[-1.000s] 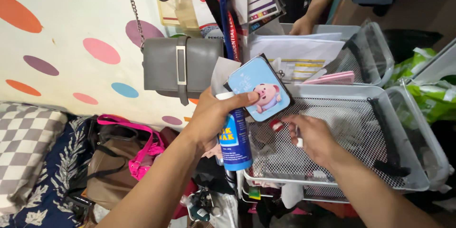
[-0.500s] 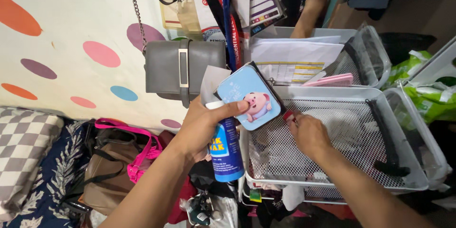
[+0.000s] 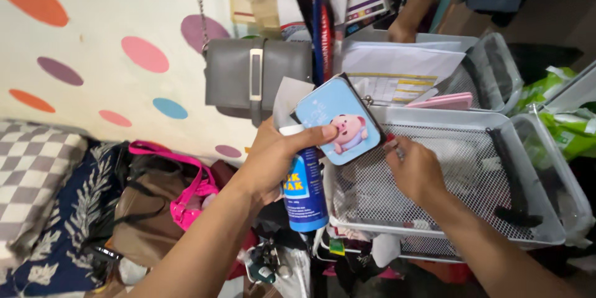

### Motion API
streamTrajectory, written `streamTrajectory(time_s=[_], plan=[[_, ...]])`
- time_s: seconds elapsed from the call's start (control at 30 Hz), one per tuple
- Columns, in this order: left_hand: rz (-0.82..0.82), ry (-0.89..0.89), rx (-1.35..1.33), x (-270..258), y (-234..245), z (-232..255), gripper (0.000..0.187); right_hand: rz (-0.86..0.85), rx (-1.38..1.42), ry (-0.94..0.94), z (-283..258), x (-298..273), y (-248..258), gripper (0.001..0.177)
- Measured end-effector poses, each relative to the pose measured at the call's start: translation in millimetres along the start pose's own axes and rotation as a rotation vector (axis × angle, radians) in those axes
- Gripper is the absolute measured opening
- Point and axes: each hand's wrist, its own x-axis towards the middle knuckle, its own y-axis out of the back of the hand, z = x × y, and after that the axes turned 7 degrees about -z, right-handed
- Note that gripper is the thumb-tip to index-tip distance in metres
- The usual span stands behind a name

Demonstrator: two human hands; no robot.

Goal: The person organizes various personal care items by moving them between a multi-tiered wire rack and a blue basket on the bed. They handle bottles, tubes, a hair clipper, and a small wallet, placing some items on the bed and others into the basket.

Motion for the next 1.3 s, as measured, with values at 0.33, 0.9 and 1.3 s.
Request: streamTrajectory(time_s=[0.33,0.9,1.3], plan=[[0.128,-0.056,0.103,-92,12,6,0.046,0.182,0.172,0.296,-104,-69,46,0.041],[0.709,-0.058,0.296,-426,98,-117,0.062,-0.358,0.281,0.571,-200,-289,-133,0.04],[0.967,0.245,0.418,-654,180,-289,0.06,-0.615,0.306,0.834,-212,-500,-356,0.031]])
